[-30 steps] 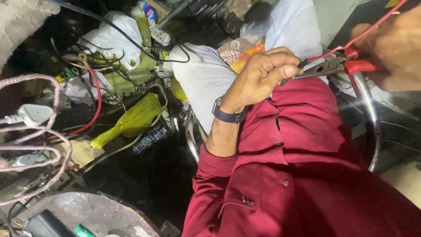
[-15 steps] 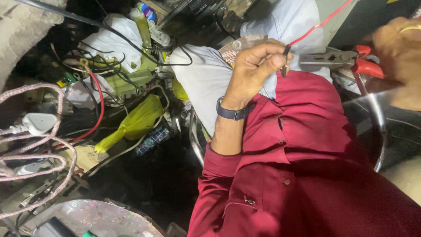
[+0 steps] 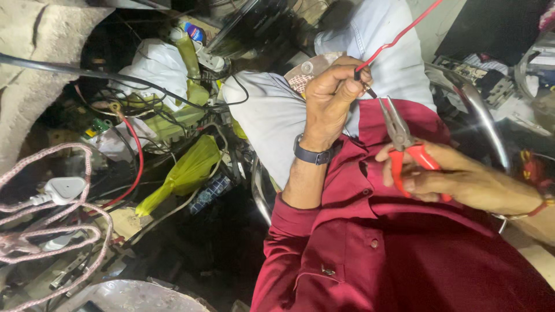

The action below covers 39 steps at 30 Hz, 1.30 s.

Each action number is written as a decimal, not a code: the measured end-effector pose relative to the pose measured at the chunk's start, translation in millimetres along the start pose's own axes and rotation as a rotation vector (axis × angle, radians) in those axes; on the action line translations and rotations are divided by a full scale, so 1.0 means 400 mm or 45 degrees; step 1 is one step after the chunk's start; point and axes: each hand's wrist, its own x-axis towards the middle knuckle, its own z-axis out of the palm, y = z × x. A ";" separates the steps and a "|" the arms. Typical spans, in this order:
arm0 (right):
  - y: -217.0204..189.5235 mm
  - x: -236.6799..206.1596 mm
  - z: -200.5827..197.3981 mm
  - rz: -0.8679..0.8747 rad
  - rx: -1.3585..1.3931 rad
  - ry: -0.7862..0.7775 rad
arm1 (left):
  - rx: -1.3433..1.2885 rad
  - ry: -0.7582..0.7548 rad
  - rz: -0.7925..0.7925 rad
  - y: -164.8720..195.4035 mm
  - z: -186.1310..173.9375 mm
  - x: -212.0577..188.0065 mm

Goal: The person sits cross-legged and uses pliers and a screwdriver to strip, twist, and crimp wires. They connect the wires to a power supply unit and wrap the connection with electrical tape.

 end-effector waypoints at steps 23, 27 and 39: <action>-0.055 0.080 0.103 -0.349 -1.296 1.259 | 0.504 0.116 0.235 0.049 0.097 -0.011; -0.074 0.086 0.114 -0.371 -1.253 1.231 | 0.597 0.136 0.315 0.051 0.099 -0.013; -0.076 0.098 0.090 -0.409 -1.142 1.015 | 0.647 0.156 0.339 0.042 0.097 -0.019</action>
